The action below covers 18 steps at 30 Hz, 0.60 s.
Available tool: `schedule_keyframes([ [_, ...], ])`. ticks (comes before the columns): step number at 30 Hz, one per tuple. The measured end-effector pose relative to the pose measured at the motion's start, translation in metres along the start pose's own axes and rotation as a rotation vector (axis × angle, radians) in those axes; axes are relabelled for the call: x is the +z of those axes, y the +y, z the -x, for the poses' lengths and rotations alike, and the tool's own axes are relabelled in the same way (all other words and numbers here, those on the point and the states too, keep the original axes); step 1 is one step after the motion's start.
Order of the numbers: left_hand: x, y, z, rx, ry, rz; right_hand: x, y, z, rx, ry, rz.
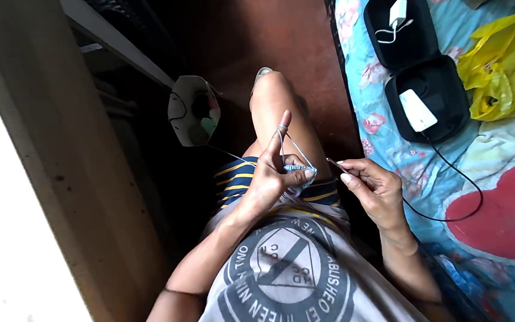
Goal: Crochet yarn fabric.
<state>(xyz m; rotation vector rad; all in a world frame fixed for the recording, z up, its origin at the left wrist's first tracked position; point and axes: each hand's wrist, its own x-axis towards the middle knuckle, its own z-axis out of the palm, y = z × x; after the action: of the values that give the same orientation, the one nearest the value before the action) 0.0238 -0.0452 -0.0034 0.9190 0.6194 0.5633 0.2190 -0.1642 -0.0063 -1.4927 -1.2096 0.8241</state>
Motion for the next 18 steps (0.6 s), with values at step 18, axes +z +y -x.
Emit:
schedule_keyframes([
  [18,0.004,0.003,0.004,0.067,-0.030,-0.118,0.016,-0.012,-0.017,0.091,-0.085,-0.163],
])
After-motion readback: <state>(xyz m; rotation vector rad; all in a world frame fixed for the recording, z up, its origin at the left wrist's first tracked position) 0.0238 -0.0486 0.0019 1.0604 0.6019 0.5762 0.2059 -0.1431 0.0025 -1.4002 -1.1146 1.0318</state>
